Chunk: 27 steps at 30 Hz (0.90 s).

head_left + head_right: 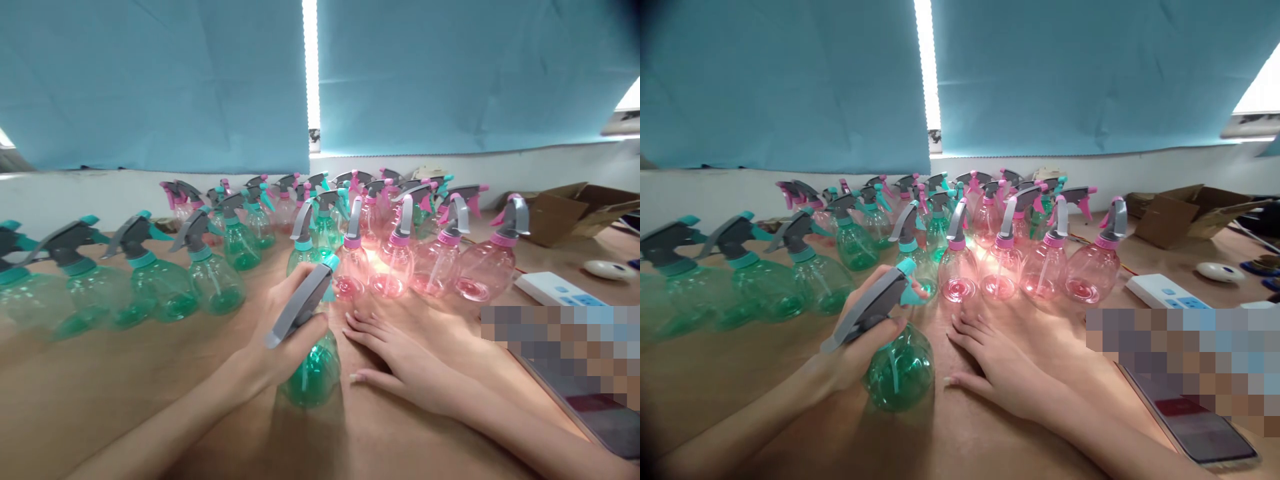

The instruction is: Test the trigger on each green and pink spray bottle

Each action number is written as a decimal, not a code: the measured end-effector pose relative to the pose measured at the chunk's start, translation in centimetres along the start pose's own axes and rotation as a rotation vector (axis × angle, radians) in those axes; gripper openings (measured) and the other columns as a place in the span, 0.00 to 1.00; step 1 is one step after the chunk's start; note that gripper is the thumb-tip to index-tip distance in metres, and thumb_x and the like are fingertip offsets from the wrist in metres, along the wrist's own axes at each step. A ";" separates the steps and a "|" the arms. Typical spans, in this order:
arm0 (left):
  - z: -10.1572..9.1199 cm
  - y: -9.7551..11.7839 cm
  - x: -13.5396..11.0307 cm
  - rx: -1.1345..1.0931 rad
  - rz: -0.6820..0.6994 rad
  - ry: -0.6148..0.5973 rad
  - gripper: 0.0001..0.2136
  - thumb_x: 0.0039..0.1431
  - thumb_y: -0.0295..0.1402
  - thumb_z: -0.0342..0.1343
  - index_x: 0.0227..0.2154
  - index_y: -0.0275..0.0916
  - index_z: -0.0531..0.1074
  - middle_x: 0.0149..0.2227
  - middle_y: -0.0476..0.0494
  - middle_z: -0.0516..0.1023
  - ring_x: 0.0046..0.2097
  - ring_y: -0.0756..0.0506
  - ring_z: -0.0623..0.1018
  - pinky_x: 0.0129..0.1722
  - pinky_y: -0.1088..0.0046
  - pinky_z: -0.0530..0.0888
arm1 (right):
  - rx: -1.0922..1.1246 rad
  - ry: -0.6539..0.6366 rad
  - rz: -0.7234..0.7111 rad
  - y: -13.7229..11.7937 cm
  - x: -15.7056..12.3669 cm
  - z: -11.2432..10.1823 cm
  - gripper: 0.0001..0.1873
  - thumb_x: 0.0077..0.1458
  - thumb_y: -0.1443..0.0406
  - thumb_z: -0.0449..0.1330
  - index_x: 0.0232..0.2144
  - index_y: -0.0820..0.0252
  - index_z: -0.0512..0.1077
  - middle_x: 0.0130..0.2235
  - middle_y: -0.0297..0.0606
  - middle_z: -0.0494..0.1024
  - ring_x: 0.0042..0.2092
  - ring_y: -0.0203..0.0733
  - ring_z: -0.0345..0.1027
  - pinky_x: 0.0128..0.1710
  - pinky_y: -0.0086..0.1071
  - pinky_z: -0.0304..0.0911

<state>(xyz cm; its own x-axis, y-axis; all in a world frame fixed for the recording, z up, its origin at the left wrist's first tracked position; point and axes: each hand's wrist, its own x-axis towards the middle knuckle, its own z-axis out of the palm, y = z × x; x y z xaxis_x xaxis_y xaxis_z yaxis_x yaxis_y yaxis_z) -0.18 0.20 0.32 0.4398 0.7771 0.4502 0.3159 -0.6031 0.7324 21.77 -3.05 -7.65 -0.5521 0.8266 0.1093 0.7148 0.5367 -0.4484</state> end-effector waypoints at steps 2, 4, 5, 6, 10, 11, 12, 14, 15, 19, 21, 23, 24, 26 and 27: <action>0.2 -0.2 -0.1 -0.037 -0.005 0.018 0.06 0.54 0.28 0.51 0.35 0.43 0.63 0.26 0.53 0.61 0.26 0.49 0.63 0.26 0.71 0.60 | 0.007 -0.003 0.009 0.0 0.0 0.0 0.38 0.60 0.43 0.53 0.62 0.62 0.63 0.66 0.47 0.59 0.67 0.56 0.49 0.66 0.54 0.47; 0.5 -0.2 -0.1 -0.071 -0.013 0.047 0.07 0.55 0.28 0.52 0.36 0.44 0.63 0.26 0.54 0.60 0.25 0.49 0.61 0.26 0.71 0.60 | 0.013 -0.009 0.016 0.0 0.0 0.1 0.39 0.60 0.42 0.53 0.63 0.62 0.63 0.66 0.47 0.59 0.67 0.57 0.49 0.66 0.55 0.47; 0.6 -0.2 -0.1 -0.077 -0.012 0.060 0.08 0.55 0.28 0.52 0.38 0.44 0.63 0.27 0.54 0.61 0.26 0.49 0.61 0.26 0.71 0.61 | 0.011 -0.014 0.018 0.0 0.0 0.0 0.39 0.60 0.42 0.52 0.63 0.62 0.63 0.66 0.47 0.59 0.68 0.57 0.48 0.66 0.54 0.47; 0.7 -0.2 -0.2 -0.080 -0.008 0.071 0.09 0.55 0.29 0.52 0.40 0.44 0.63 0.27 0.53 0.62 0.26 0.49 0.62 0.27 0.71 0.62 | 0.007 -0.022 0.020 0.0 0.0 0.0 0.39 0.60 0.42 0.52 0.63 0.63 0.62 0.66 0.46 0.58 0.68 0.57 0.48 0.66 0.54 0.47; 0.8 -0.3 -0.2 -0.070 -0.007 0.080 0.13 0.56 0.29 0.52 0.45 0.45 0.64 0.32 0.51 0.68 0.30 0.48 0.68 0.31 0.70 0.68 | -0.029 -0.055 0.031 -0.3 0.1 -0.3 0.38 0.61 0.44 0.52 0.63 0.64 0.62 0.67 0.46 0.57 0.68 0.57 0.47 0.66 0.54 0.47; 0.8 -0.3 -0.3 -0.065 -0.008 0.077 0.13 0.56 0.29 0.52 0.45 0.45 0.64 0.33 0.50 0.69 0.31 0.47 0.70 0.32 0.69 0.69 | -0.036 -0.060 0.033 -0.3 0.1 -0.3 0.38 0.61 0.44 0.52 0.63 0.64 0.62 0.67 0.46 0.57 0.68 0.56 0.47 0.66 0.54 0.47; 0.8 -0.4 -0.3 -0.064 -0.011 0.073 0.13 0.57 0.29 0.52 0.45 0.45 0.64 0.33 0.50 0.69 0.33 0.46 0.72 0.33 0.69 0.70 | -0.040 -0.060 0.035 -0.3 0.1 -0.3 0.38 0.61 0.44 0.52 0.63 0.64 0.62 0.67 0.46 0.57 0.68 0.56 0.47 0.66 0.54 0.47; 0.7 -0.5 -0.3 -0.066 -0.015 0.068 0.14 0.57 0.28 0.52 0.46 0.44 0.65 0.34 0.49 0.69 0.35 0.45 0.74 0.34 0.68 0.71 | -0.039 -0.055 0.034 -0.3 0.1 -0.2 0.38 0.61 0.44 0.53 0.63 0.63 0.62 0.67 0.46 0.58 0.68 0.56 0.48 0.66 0.54 0.47; 0.7 -0.5 -0.3 -0.069 -0.017 0.067 0.14 0.57 0.28 0.52 0.46 0.44 0.65 0.34 0.49 0.70 0.35 0.45 0.74 0.34 0.67 0.71 | -0.035 -0.049 0.034 -0.2 0.1 -0.1 0.38 0.61 0.44 0.53 0.63 0.63 0.62 0.67 0.46 0.58 0.68 0.56 0.48 0.66 0.54 0.47; 0.7 -0.3 -0.2 -0.065 -0.013 0.069 0.14 0.56 0.28 0.52 0.46 0.43 0.66 0.34 0.50 0.70 0.35 0.45 0.75 0.34 0.67 0.72 | -0.025 -0.034 0.037 -0.2 0.1 0.0 0.38 0.60 0.44 0.53 0.63 0.61 0.63 0.67 0.46 0.58 0.68 0.56 0.48 0.66 0.53 0.48; 0.7 -0.2 -0.2 -0.063 -0.009 0.072 0.13 0.56 0.28 0.52 0.45 0.43 0.66 0.33 0.50 0.69 0.35 0.45 0.75 0.34 0.67 0.72 | -0.032 -0.041 0.040 -0.2 0.2 -0.2 0.38 0.60 0.44 0.53 0.63 0.61 0.62 0.67 0.46 0.58 0.68 0.55 0.48 0.66 0.53 0.48; 0.7 -0.2 -0.2 -0.066 -0.008 0.070 0.12 0.56 0.28 0.52 0.44 0.42 0.66 0.31 0.51 0.68 0.34 0.45 0.75 0.34 0.68 0.71 | -0.047 -0.057 0.042 -0.3 0.2 -0.4 0.38 0.61 0.44 0.53 0.63 0.62 0.62 0.67 0.45 0.58 0.68 0.55 0.48 0.66 0.53 0.47; 0.7 -0.2 -0.2 -0.068 -0.008 0.067 0.12 0.56 0.28 0.52 0.43 0.42 0.66 0.31 0.51 0.68 0.34 0.46 0.75 0.34 0.68 0.71 | -0.055 -0.065 0.044 -0.4 0.2 -0.5 0.38 0.61 0.44 0.53 0.63 0.62 0.62 0.67 0.45 0.57 0.68 0.56 0.48 0.66 0.52 0.47; 0.7 -0.2 -0.2 -0.071 -0.007 0.063 0.10 0.55 0.28 0.52 0.41 0.42 0.66 0.30 0.51 0.67 0.34 0.45 0.75 0.33 0.68 0.71 | -0.065 -0.074 0.047 -0.5 0.2 -0.5 0.37 0.61 0.45 0.53 0.63 0.63 0.61 0.67 0.45 0.57 0.68 0.56 0.47 0.66 0.52 0.47; 0.7 -0.3 -0.2 -0.068 -0.008 0.063 0.09 0.55 0.28 0.52 0.40 0.42 0.65 0.30 0.51 0.67 0.35 0.45 0.74 0.33 0.69 0.71 | -0.066 -0.073 0.048 -0.6 0.2 -0.5 0.37 0.62 0.45 0.53 0.63 0.62 0.61 0.67 0.45 0.58 0.68 0.56 0.47 0.66 0.53 0.47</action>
<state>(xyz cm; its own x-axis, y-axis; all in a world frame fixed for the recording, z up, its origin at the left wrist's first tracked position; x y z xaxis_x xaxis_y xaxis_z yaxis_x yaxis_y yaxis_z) 0.24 0.06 -0.36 0.3832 0.7929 0.4738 0.2606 -0.5849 0.7681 21.48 -3.12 -6.88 -0.5444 0.8385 0.0229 0.7669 0.5085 -0.3915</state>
